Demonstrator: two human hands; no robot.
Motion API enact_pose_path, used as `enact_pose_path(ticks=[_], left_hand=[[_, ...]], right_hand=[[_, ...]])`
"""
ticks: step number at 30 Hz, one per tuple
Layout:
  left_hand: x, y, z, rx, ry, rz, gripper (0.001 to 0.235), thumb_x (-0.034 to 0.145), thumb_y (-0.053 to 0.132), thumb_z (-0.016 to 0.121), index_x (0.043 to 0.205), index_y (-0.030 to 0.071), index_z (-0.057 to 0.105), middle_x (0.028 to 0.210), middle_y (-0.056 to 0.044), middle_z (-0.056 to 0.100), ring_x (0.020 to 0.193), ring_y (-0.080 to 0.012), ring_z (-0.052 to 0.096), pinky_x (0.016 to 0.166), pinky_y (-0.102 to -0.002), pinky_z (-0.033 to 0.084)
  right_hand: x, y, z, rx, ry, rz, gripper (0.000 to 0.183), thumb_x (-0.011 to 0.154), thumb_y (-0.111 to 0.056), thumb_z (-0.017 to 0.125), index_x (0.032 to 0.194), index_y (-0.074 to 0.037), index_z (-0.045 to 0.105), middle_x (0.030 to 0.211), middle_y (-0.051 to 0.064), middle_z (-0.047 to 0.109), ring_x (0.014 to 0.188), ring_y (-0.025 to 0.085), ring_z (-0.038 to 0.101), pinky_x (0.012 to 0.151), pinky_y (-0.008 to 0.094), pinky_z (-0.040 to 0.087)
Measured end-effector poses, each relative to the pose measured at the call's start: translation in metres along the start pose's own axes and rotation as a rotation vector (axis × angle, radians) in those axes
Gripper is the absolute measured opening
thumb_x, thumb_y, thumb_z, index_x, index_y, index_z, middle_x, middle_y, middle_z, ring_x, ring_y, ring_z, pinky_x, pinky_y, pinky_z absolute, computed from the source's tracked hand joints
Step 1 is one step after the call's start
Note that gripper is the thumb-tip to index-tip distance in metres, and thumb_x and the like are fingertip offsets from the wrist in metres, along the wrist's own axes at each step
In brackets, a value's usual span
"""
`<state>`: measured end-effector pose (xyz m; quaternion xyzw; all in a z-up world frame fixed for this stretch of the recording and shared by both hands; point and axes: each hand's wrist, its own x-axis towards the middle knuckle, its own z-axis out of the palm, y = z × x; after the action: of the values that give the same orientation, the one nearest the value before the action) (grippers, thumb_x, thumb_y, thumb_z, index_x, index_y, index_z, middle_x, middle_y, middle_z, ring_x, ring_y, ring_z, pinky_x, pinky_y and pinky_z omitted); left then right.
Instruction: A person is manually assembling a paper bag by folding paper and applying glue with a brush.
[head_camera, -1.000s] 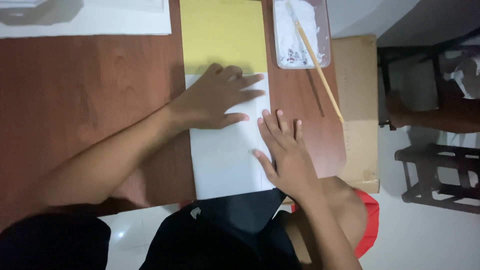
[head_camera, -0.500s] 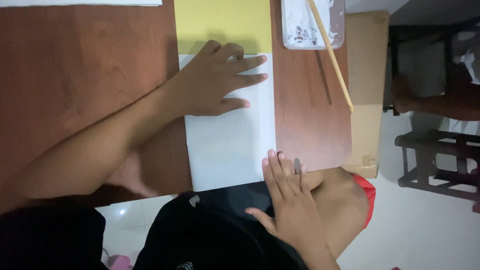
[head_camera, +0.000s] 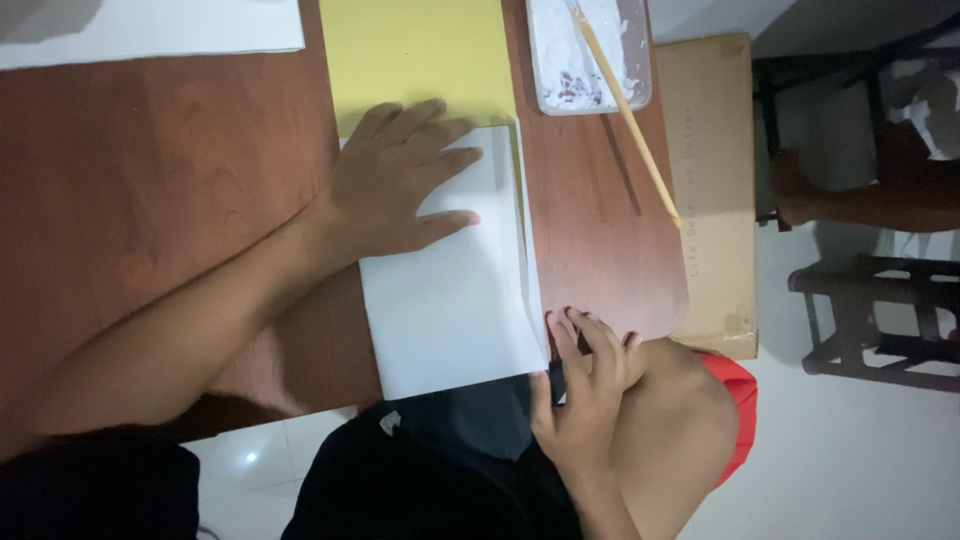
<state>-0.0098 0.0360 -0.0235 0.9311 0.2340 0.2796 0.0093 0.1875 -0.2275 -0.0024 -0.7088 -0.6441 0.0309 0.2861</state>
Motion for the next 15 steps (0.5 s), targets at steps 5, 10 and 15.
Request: enact_pose_path(ticks=[5, 10, 15], left_hand=[[0.006, 0.001, -0.007, 0.012, -0.12, -0.045, 0.056, 0.094, 0.061, 0.068, 0.13, 0.018, 0.07, 0.146, -0.002, 0.058, 0.131, -0.0336, 0.053, 0.098, -0.052, 0.042], [0.008, -0.002, -0.005, -0.003, -0.094, -0.054, 0.053, 0.091, 0.062, 0.071, 0.124, 0.021, 0.074, 0.141, 0.001, 0.06, 0.12, -0.0283, 0.058, 0.085, -0.046, 0.041], [0.012, -0.002, -0.007, -0.013, -0.154, -0.055, 0.06, 0.09, 0.062, 0.071, 0.133, 0.02, 0.069, 0.141, -0.002, 0.057, 0.121, -0.0287, 0.054, 0.086, -0.049, 0.04]], right_hand=[[-0.001, 0.002, 0.01, 0.016, 0.064, 0.021, 0.039, 0.102, -0.019, 0.051, 0.139, -0.015, 0.064, 0.139, 0.01, 0.058, 0.129, 0.027, 0.059, 0.128, 0.058, 0.013], [0.003, -0.009, 0.008, 0.024, 0.099, 0.116, 0.036, 0.108, -0.022, 0.047, 0.137, -0.018, 0.067, 0.137, 0.006, 0.061, 0.129, 0.023, 0.06, 0.125, 0.058, 0.021], [0.011, -0.012, 0.006, 0.155, 0.191, 0.233, 0.023, 0.104, -0.018, 0.055, 0.108, -0.012, 0.077, 0.125, 0.002, 0.065, 0.118, 0.019, 0.062, 0.122, 0.057, 0.027]])
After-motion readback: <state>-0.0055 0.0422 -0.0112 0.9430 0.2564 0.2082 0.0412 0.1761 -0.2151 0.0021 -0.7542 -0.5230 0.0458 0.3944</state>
